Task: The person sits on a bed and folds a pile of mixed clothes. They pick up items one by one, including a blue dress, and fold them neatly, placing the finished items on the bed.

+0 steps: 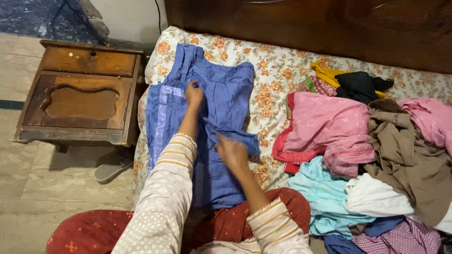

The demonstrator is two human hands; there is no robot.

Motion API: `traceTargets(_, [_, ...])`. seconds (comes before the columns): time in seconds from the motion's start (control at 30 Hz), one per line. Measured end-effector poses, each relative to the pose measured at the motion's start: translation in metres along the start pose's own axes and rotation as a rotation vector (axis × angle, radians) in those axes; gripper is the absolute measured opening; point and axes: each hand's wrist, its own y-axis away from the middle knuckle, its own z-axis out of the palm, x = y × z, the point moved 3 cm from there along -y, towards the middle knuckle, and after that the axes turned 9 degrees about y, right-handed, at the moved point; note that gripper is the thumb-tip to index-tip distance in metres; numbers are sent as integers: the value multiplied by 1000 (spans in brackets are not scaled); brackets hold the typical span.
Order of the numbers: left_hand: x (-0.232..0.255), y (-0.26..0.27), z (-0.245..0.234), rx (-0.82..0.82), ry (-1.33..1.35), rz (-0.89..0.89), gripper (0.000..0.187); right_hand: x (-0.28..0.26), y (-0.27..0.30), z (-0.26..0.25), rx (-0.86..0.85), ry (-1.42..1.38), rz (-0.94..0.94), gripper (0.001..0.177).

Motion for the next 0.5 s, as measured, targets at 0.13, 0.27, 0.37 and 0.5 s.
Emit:
traceTargets(0.13, [28, 50, -45, -16, 41, -1, 41, 36, -17, -23, 279, 177, -96, 76])
traceTargets(0.27, [78, 131, -93, 3, -23, 320, 49, 55, -8, 0, -72, 29, 56, 95])
traceTargets(0.37, [85, 197, -116, -42, 5, 317, 49, 59, 9, 16, -76, 97, 132, 92])
traceTargets(0.5, [50, 245, -113, -295, 51, 42, 43, 60, 17, 15, 2, 154, 110, 72])
